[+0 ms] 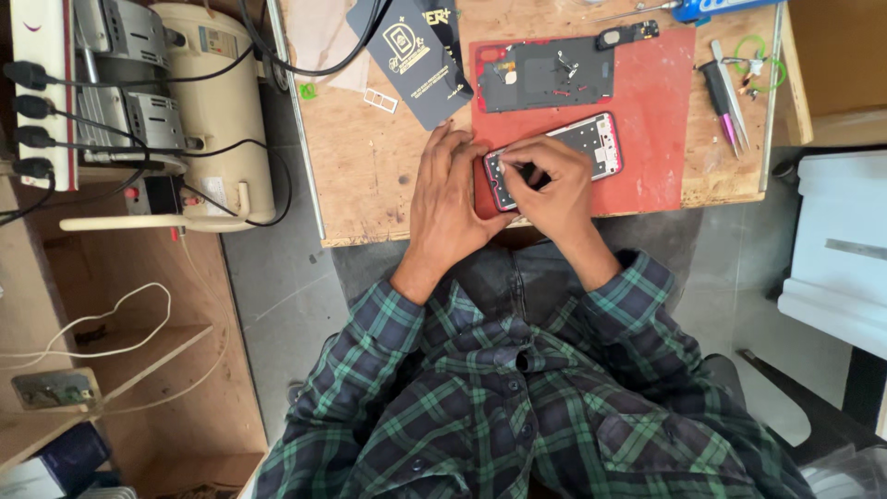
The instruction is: The person uses a small metal tool to scrape and clean the edges and corners of a disassembled smartphone screen. They repeatedly wipe the surface and edges, then flip the device to inspect the internal components and battery.
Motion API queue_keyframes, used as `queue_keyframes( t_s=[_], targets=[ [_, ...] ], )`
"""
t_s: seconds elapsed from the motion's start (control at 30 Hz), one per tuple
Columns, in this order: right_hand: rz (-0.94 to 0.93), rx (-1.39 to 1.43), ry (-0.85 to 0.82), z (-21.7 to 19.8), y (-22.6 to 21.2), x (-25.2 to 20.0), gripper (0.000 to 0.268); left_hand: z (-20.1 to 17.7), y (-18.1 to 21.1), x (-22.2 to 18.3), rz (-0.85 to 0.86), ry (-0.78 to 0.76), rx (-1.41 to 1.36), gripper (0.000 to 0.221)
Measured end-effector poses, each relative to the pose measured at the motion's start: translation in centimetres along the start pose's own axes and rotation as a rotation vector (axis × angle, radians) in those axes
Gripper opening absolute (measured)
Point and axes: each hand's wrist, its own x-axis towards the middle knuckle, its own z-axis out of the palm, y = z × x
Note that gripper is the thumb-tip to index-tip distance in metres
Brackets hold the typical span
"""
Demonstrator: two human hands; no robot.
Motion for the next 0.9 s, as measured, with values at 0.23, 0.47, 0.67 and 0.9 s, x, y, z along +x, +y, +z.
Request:
queue_keyframes(
  t_s=[0.23,0.47,0.67,0.9],
  targets=[
    [-0.197,-0.172,0.026,-0.1,-0.6,0.7,0.013,0.7,-0.2,0.1,0.048,0.016,-0.002,0.085],
    [-0.197,-0.175,0.05,0.4,-0.4,0.3,0.013,0.7,0.1,0.1,0.047,0.009,0.012,0.077],
    [-0.19,-0.233,0.073,0.7,-1.3,0.5,0.011,0.6,0.6,0.1,0.036,0.024,0.035,0.073],
    [-0.19,-0.231,0.108,0.8,-0.8,0.3,0.011,0.5,0.7,0.2,0.031,0.012,0.031,0.076]
  ],
)
